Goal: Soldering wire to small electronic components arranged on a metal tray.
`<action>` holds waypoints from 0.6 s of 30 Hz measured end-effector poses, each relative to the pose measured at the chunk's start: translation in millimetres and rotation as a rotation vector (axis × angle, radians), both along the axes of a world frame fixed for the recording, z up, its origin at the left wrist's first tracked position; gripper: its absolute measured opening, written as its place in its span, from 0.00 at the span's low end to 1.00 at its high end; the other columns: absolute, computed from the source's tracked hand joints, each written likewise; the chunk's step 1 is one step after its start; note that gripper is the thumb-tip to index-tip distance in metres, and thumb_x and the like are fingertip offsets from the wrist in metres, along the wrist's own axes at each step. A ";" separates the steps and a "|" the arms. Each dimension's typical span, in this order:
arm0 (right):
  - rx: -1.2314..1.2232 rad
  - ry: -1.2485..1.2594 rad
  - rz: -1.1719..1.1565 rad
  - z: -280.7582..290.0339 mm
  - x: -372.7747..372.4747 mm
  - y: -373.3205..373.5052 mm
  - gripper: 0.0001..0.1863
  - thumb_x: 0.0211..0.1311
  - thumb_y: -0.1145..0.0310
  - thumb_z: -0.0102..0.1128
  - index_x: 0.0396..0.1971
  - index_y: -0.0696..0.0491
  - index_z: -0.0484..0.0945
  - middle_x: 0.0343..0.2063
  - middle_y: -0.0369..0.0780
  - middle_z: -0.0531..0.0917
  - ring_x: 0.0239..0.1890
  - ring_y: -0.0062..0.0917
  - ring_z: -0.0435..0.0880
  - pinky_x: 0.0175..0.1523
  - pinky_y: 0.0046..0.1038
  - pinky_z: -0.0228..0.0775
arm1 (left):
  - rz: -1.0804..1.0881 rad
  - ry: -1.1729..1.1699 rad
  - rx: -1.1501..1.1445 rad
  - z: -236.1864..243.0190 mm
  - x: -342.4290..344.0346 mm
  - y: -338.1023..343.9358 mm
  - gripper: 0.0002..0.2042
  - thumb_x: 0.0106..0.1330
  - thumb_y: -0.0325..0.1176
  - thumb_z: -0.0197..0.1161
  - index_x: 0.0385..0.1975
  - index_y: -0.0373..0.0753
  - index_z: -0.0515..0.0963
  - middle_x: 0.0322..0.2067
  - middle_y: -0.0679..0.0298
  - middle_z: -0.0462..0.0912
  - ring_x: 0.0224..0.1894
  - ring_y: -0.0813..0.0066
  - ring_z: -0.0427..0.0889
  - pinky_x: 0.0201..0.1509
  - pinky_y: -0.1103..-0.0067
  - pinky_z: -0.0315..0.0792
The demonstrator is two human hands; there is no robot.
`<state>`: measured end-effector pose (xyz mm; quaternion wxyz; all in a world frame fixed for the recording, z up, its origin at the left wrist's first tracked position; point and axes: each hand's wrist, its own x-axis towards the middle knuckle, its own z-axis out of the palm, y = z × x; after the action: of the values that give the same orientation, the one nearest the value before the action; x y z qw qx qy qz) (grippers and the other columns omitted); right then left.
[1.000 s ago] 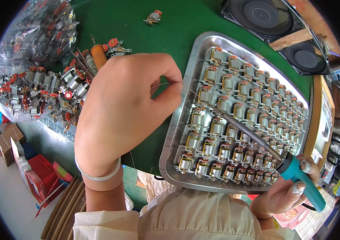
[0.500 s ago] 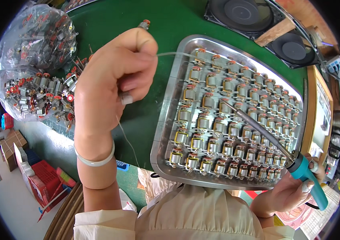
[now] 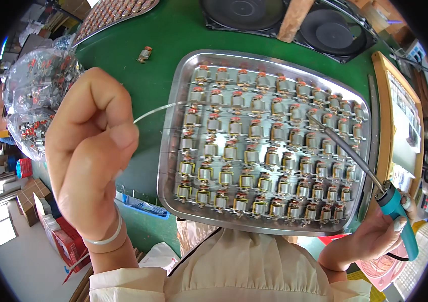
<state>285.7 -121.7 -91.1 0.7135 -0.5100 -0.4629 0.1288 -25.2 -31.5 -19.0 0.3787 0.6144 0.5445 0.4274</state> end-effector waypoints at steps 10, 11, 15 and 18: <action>0.086 0.052 -0.157 -7.8 74.8 -12.9 0.16 0.55 0.65 0.45 0.34 0.66 0.66 0.32 0.46 0.71 0.34 0.30 0.73 0.39 0.27 0.69 | -0.202 -0.336 -0.331 -3.9 110.7 -13.6 0.08 0.51 0.29 0.51 0.25 0.36 0.59 0.11 0.69 0.60 0.08 0.89 0.51 0.10 0.91 0.45; 0.082 0.057 -0.168 -6.7 80.7 -14.1 0.16 0.55 0.66 0.44 0.34 0.66 0.66 0.32 0.46 0.71 0.33 0.29 0.74 0.38 0.26 0.70 | -0.279 -0.165 -0.144 -1.9 125.6 -8.6 0.06 0.52 0.27 0.50 0.25 0.35 0.61 0.11 0.70 0.59 0.10 0.90 0.51 0.11 0.91 0.45; 0.100 -0.011 -0.197 -2.9 98.4 -14.9 0.12 0.54 0.69 0.46 0.31 0.65 0.67 0.32 0.43 0.72 0.30 0.24 0.75 0.35 0.22 0.71 | -0.470 0.207 0.194 -19.1 146.5 31.3 0.03 0.54 0.21 0.50 0.24 0.35 0.65 0.12 0.75 0.56 0.14 0.92 0.50 0.16 0.91 0.45; 0.097 -0.024 -0.212 -2.4 106.2 -14.0 0.11 0.54 0.70 0.47 0.31 0.64 0.67 0.31 0.42 0.72 0.27 0.22 0.74 0.33 0.19 0.70 | -0.516 0.378 0.236 -36.4 157.4 51.5 0.03 0.54 0.22 0.52 0.22 0.36 0.66 0.10 0.78 0.56 0.14 0.94 0.50 0.17 0.91 0.45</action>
<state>391.9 -135.7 -93.5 0.7412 -0.5226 -0.4206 0.0238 132.2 20.1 -55.4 0.2930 0.8399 0.3783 0.2562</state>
